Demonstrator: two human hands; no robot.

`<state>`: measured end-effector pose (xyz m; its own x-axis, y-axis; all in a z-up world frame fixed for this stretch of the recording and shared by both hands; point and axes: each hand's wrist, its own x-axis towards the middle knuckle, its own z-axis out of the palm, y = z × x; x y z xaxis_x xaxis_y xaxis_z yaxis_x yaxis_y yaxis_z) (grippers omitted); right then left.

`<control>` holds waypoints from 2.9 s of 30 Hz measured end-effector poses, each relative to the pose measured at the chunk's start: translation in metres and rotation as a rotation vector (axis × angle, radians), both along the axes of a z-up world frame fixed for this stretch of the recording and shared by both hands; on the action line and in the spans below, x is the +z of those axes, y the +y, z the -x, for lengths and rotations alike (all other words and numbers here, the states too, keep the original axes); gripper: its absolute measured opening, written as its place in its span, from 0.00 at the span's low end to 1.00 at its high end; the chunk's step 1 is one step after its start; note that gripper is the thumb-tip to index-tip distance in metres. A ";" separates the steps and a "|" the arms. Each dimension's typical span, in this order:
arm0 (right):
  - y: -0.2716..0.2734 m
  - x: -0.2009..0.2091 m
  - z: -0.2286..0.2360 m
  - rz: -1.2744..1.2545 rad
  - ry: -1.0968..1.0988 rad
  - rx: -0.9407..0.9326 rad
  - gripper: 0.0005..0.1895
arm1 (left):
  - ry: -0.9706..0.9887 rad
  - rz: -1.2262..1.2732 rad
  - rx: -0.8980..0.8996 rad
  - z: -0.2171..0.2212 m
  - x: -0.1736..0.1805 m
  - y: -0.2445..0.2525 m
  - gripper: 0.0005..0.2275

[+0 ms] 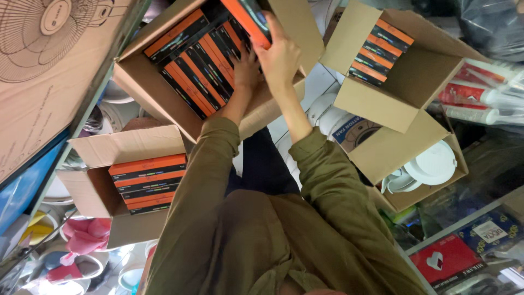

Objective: The person unboxes a round LED downlight, places it back inside its cardboard packaging along with the manual, and then organizes several identical light boxes into a larger cardboard shipping carton.

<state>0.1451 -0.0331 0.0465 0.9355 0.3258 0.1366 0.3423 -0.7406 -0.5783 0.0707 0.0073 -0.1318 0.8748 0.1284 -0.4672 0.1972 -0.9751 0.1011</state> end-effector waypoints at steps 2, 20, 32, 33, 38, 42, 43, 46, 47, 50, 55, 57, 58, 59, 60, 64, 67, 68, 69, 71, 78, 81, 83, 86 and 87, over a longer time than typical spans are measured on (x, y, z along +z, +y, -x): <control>0.009 0.005 0.002 0.028 0.010 0.020 0.29 | -0.053 -0.028 0.036 -0.008 -0.005 -0.009 0.33; -0.004 -0.011 0.010 0.110 -0.115 -0.116 0.29 | 0.111 0.029 0.172 -0.031 0.009 0.003 0.21; 0.005 -0.014 -0.002 0.093 -0.093 0.006 0.32 | -0.012 0.069 0.267 -0.036 -0.017 0.002 0.25; 0.002 -0.013 -0.006 0.077 -0.021 0.046 0.32 | 0.001 0.118 0.289 -0.037 -0.014 0.002 0.23; -0.012 -0.009 -0.023 0.135 0.106 0.135 0.34 | 0.015 0.237 0.316 -0.036 -0.012 0.010 0.17; -0.034 0.010 -0.010 0.009 0.181 0.045 0.33 | -0.015 0.666 0.482 -0.016 -0.028 0.041 0.17; -0.045 0.015 -0.003 -0.065 0.198 0.034 0.33 | -0.110 0.840 0.581 -0.010 -0.029 0.047 0.19; -0.066 0.023 0.008 -0.282 0.213 -0.001 0.36 | -0.394 1.247 0.863 0.026 -0.027 0.059 0.24; -0.070 0.022 0.011 -0.352 0.215 -0.011 0.37 | -0.397 1.321 0.985 0.039 -0.023 0.063 0.26; -0.088 0.008 0.017 -0.720 0.532 0.056 0.37 | -0.439 1.605 1.320 0.082 -0.003 0.071 0.30; -0.041 -0.023 0.041 -0.640 0.790 0.163 0.40 | -0.552 1.794 1.705 0.145 0.026 0.087 0.33; -0.020 -0.016 0.057 -0.460 0.717 0.217 0.40 | -0.605 1.419 1.567 0.157 0.032 0.090 0.32; -0.015 -0.011 0.067 -0.333 0.633 0.234 0.40 | -0.621 1.234 1.496 0.163 0.035 0.092 0.31; -0.012 -0.004 0.080 -0.201 0.549 0.244 0.41 | -0.647 1.189 1.467 0.170 0.040 0.093 0.30; -0.004 0.002 0.092 -0.166 0.507 0.259 0.40 | -0.671 1.144 1.438 0.178 0.048 0.094 0.28; 0.034 0.015 0.138 -0.064 0.311 0.325 0.39 | -0.763 0.927 1.228 0.195 0.098 0.093 0.23; 0.065 0.015 0.181 0.180 0.518 0.345 0.38 | -0.872 0.682 1.093 0.209 0.128 0.099 0.21; 0.076 0.016 0.195 0.294 0.643 0.348 0.39 | -0.860 0.638 1.078 0.211 0.131 0.102 0.22; 0.085 0.016 0.209 0.236 0.556 0.381 0.38 | -0.848 0.592 1.063 0.215 0.131 0.108 0.23; 0.094 0.016 0.229 0.120 0.386 0.442 0.39 | -0.849 0.576 1.040 0.224 0.125 0.118 0.23; 0.090 0.007 0.233 -0.041 0.478 0.448 0.42 | -0.696 0.716 1.240 0.224 0.132 0.120 0.23; 0.094 0.009 0.236 -0.096 0.446 0.456 0.45 | -0.742 0.690 1.186 0.223 0.130 0.124 0.22; 0.093 0.013 0.236 -0.143 0.551 0.454 0.48 | -0.805 0.626 1.081 0.226 0.124 0.127 0.22; 0.090 0.014 0.227 -0.276 0.511 0.572 0.52 | -0.736 0.712 1.173 0.224 0.129 0.131 0.24; 0.087 0.015 0.224 -0.278 0.521 0.565 0.56 | -0.619 0.831 1.322 0.224 0.133 0.131 0.26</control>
